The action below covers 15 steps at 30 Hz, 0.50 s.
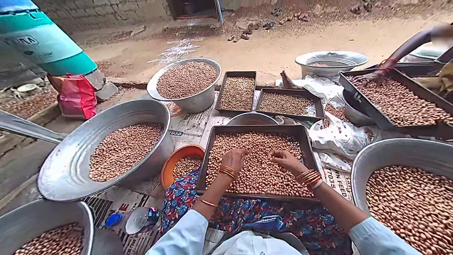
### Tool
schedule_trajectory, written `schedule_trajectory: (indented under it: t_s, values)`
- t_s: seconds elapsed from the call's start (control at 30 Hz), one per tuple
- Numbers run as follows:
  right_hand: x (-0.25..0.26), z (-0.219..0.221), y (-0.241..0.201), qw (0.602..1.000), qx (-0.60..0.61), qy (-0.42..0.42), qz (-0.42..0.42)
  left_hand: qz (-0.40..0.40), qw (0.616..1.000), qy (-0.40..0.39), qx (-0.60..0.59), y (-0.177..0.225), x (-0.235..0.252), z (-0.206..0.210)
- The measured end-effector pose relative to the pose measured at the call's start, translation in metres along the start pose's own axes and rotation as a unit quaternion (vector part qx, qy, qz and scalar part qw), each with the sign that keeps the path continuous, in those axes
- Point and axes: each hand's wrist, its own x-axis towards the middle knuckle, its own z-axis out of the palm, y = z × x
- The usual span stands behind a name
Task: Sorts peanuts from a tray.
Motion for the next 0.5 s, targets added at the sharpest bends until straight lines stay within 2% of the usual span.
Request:
schedule_trajectory:
  t_s: [0.03,0.1,0.17,0.27,0.37,0.43,0.5]
  values:
    - [0.003,0.002,-0.006,0.994,-0.109,0.008,-0.003,-0.004,1.0,-0.007,0.023,0.004,0.002,0.002]
    - [0.009,0.01,-0.016,0.958,-0.287,0.014,-0.019,-0.01,0.998,-0.024,0.053,0.009,0.006,0.007]
    - [0.016,0.02,-0.018,0.925,-0.378,0.014,-0.043,-0.009,0.997,-0.031,0.068,0.011,0.006,0.01]
    - [0.027,0.034,-0.016,0.893,-0.442,0.022,-0.075,-0.008,1.0,-0.029,0.01,0.001,0.002,0.007]
    - [0.033,0.041,-0.011,0.876,-0.475,0.028,-0.083,-0.035,0.995,0.023,-0.085,-0.019,-0.002,-0.005]
    - [0.034,0.043,-0.007,0.873,-0.48,0.033,-0.08,-0.046,0.995,0.046,-0.079,-0.021,-0.004,-0.013]
    - [0.035,0.043,-0.005,0.874,-0.477,0.035,-0.083,-0.021,0.996,0.058,-0.059,-0.017,-0.004,-0.012]
